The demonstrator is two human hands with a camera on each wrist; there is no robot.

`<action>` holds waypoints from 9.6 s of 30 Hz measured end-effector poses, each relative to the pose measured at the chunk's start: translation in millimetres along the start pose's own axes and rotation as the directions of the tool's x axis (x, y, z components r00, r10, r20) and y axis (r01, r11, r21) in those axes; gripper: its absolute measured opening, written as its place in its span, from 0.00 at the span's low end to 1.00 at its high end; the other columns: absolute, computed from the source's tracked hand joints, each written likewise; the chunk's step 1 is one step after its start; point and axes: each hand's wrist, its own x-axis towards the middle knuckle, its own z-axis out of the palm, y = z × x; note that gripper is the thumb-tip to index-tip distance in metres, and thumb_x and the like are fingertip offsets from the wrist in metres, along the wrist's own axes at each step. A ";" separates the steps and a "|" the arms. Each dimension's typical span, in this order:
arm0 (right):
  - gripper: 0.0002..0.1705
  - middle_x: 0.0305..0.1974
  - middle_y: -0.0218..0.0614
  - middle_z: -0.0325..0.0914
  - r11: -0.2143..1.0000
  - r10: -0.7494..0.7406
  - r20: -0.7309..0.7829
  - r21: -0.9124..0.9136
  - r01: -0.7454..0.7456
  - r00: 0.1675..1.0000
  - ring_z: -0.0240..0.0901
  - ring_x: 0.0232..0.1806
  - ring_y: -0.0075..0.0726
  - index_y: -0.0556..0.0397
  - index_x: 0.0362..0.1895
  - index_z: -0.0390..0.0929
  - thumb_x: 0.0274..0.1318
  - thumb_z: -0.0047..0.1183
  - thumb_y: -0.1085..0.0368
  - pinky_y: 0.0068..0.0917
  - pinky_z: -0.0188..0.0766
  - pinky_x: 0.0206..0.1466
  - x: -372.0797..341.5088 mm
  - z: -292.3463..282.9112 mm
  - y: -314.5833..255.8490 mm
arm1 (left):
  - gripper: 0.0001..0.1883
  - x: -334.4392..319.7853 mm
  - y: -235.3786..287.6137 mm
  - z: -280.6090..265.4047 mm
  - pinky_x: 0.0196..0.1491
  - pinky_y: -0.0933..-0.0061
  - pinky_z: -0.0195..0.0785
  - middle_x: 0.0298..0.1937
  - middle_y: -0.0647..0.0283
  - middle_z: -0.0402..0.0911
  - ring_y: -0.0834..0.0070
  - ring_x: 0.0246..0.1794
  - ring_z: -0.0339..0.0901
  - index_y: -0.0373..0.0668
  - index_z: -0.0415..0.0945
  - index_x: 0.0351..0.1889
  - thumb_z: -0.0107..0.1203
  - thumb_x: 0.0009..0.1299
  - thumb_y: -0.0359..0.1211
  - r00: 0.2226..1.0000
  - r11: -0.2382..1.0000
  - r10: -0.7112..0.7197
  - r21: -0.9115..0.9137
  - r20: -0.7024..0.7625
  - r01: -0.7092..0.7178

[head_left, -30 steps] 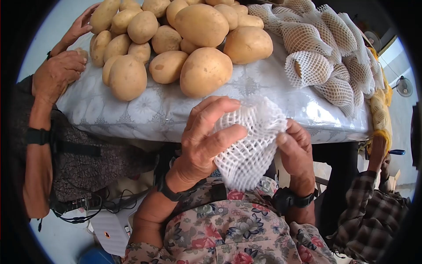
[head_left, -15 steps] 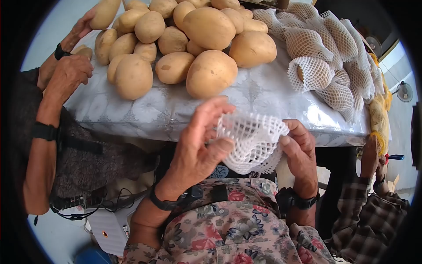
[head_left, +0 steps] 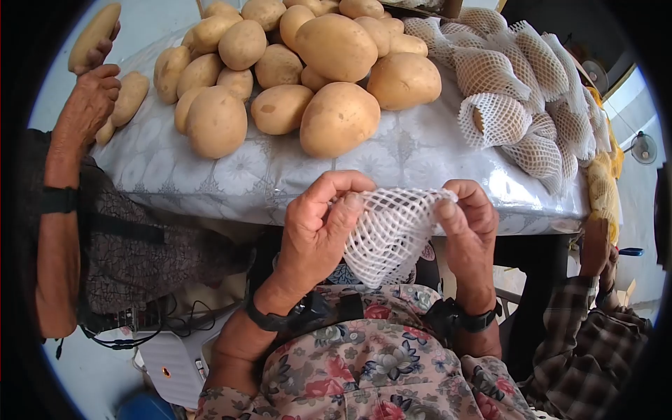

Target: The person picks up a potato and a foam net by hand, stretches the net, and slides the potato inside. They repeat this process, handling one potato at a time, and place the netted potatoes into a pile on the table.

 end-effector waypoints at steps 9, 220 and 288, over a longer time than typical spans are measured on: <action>0.11 0.31 0.22 0.73 0.996 0.056 0.005 0.074 -0.056 0.998 0.63 0.31 0.12 0.55 0.38 0.72 0.58 0.57 0.62 0.12 0.60 0.36 -0.7 3.4 7.2 | 0.14 5.4 13.1 1.4 0.54 0.59 0.66 0.55 0.53 0.71 0.57 0.55 0.71 0.40 0.72 0.39 0.63 0.58 0.33 0.911 0.858 0.325 0.325 0.255 -0.397; 0.11 0.42 0.33 0.73 0.878 -0.264 -0.119 -0.440 0.187 0.957 0.69 0.41 0.28 0.61 0.46 0.70 0.60 0.46 0.70 0.26 0.66 0.49 7.9 -20.2 -0.4 | 0.41 20.9 7.5 17.6 0.59 0.71 0.65 0.58 0.62 0.69 0.76 0.57 0.69 0.36 0.52 0.67 0.62 0.58 0.35 0.948 0.670 -0.055 -0.693 0.313 0.268; 0.51 0.56 0.49 0.68 0.636 0.095 0.152 -0.769 0.058 0.984 0.65 0.59 0.47 0.64 0.60 0.58 0.32 0.71 0.56 0.35 0.62 0.60 65.6 -43.2 -5.2 | 0.46 66.1 -20.4 58.7 0.59 0.61 0.63 0.55 0.43 0.69 0.52 0.56 0.69 0.38 0.52 0.66 0.66 0.50 0.31 0.989 0.943 0.149 0.299 0.019 -0.148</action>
